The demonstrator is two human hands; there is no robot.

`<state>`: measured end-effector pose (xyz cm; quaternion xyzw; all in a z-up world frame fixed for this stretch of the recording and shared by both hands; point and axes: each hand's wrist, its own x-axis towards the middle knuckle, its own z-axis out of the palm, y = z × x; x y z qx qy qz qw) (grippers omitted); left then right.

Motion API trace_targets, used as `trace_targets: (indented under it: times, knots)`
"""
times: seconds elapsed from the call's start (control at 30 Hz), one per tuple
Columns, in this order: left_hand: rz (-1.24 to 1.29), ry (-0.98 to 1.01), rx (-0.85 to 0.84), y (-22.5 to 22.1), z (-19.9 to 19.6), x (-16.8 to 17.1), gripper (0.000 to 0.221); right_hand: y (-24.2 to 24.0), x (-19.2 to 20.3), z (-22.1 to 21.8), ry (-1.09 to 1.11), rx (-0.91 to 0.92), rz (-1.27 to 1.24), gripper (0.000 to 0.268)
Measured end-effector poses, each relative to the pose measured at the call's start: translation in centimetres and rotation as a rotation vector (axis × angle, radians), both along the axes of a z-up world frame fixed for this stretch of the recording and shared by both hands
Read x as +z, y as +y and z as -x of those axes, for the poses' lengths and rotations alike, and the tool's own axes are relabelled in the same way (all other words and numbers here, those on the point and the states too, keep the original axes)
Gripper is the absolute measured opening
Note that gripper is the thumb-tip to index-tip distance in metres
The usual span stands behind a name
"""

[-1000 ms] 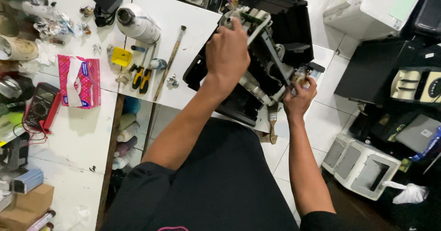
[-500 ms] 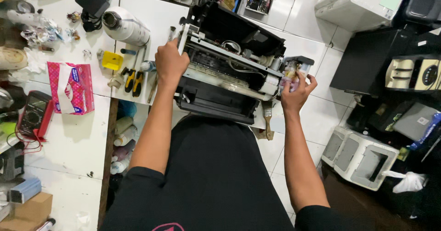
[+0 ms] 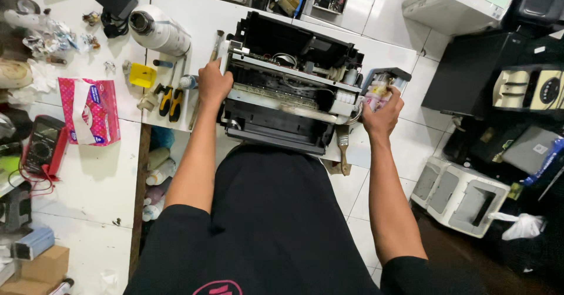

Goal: The person disassembles a printer on a workbench, removing the top cover and internal components. They use a screwdriver to loosen screws and detach parts, then lift and inspect the removed sections before placing them aside.

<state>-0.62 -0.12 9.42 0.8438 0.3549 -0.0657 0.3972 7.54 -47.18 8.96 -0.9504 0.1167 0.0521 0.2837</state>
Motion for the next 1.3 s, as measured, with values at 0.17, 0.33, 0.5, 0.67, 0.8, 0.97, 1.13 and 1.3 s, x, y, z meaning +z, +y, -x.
trace_targets:
  times: [0.17, 0.33, 0.5, 0.67, 0.8, 0.97, 1.13, 1.3]
  knots:
    - [-0.031, 0.061, -0.031, 1.7, 0.4, -4.4, 0.052, -1.4, 0.1, 0.4, -0.086, -0.093, -0.105, 0.078]
    - [-0.084, 0.128, -0.022, 3.2, 0.7, -8.9, 0.040, -2.1, 2.2, 0.7, -0.146, -0.172, -0.147, 0.077]
    - [-0.131, 0.151, -0.046, 2.9, 0.9, -6.5, 0.038, -1.7, 3.2, -0.2, -0.018, -0.002, -0.055, 0.072]
    - [-0.112, 0.203, 0.009, 2.4, -0.1, -5.2, 0.034, -2.1, 2.1, -1.6, -0.020, 0.161, -0.050, 0.066]
    - [-0.193, 0.239, -0.032, 3.7, -0.2, -8.6, 0.033, -3.2, 2.3, -1.8, -0.143, 0.230, -0.056, 0.056]
    - [-0.252, 0.166, 0.038, 3.6, 0.3, -10.3, 0.032, -1.1, 4.8, 3.3, -0.505, -0.103, -0.185, 0.013]
    - [-0.299, 0.111, 0.102, 3.2, 0.3, -10.8, 0.033, 3.3, -3.0, 9.7, -0.118, -0.347, -0.359, 0.016]
    - [-0.296, 0.140, 0.096, 3.2, 0.2, -9.9, 0.034, 5.2, -4.3, 7.7, 0.500, -0.571, -0.704, 0.099]
